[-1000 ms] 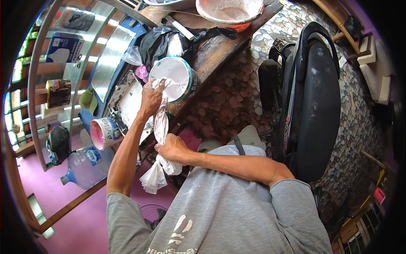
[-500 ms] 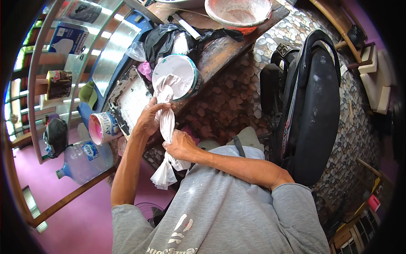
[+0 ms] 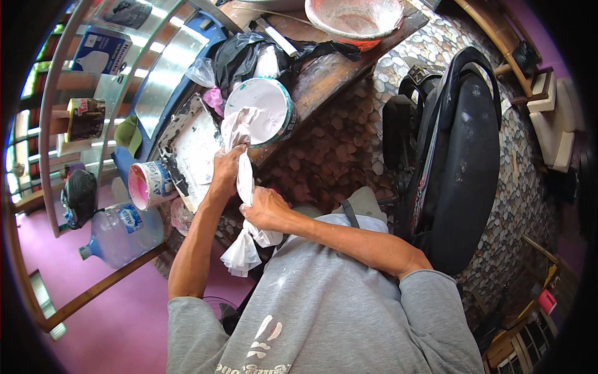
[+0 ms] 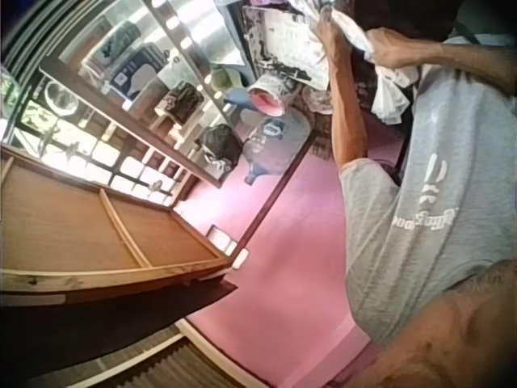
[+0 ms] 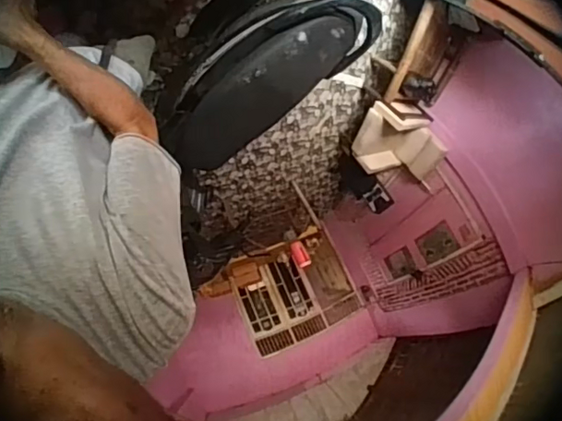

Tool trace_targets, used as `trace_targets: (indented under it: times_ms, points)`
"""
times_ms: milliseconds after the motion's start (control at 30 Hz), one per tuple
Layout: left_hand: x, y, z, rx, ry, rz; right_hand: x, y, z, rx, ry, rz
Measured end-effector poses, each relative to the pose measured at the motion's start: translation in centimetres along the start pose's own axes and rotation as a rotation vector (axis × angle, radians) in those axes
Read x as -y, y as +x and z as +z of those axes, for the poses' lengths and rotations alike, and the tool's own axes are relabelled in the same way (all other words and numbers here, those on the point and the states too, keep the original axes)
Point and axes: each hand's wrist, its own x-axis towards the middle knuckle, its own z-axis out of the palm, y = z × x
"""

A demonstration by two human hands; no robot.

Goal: The person stirs a white substance in a bucket with a wooden stick and then uses a putty knife to transfer it onto a piece of cloth, which they then gather and squeeze.

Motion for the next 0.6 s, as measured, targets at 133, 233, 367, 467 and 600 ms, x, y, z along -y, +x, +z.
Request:
trace_targets:
  times_ms: [133, 233, 367, 467, 600]
  points:
    - [-0.7, -0.1, 0.5, 0.059, -0.028, 0.011, 0.2, -0.4, -0.8, -0.001, -0.025, 0.01]
    - [-1.8, -0.1, 1.2, 0.044, -0.169, -0.102, -0.2, -0.2, -0.1, 0.023, -0.056, -0.016]
    - [-0.5, 1.2, -0.3, 0.11, -0.014, -0.096, -0.2, -0.4, 0.2, 0.075, -0.072, -0.034]
    - [-0.6, 1.3, 0.0, 0.052, 0.002, -0.122, -0.2, -0.5, 0.3, 0.086, -0.06, -0.02]
    - [-0.9, 2.9, -0.6, 0.072, 0.194, -0.176, 0.2, -0.4, 0.1, 0.044, -0.016, -0.028]
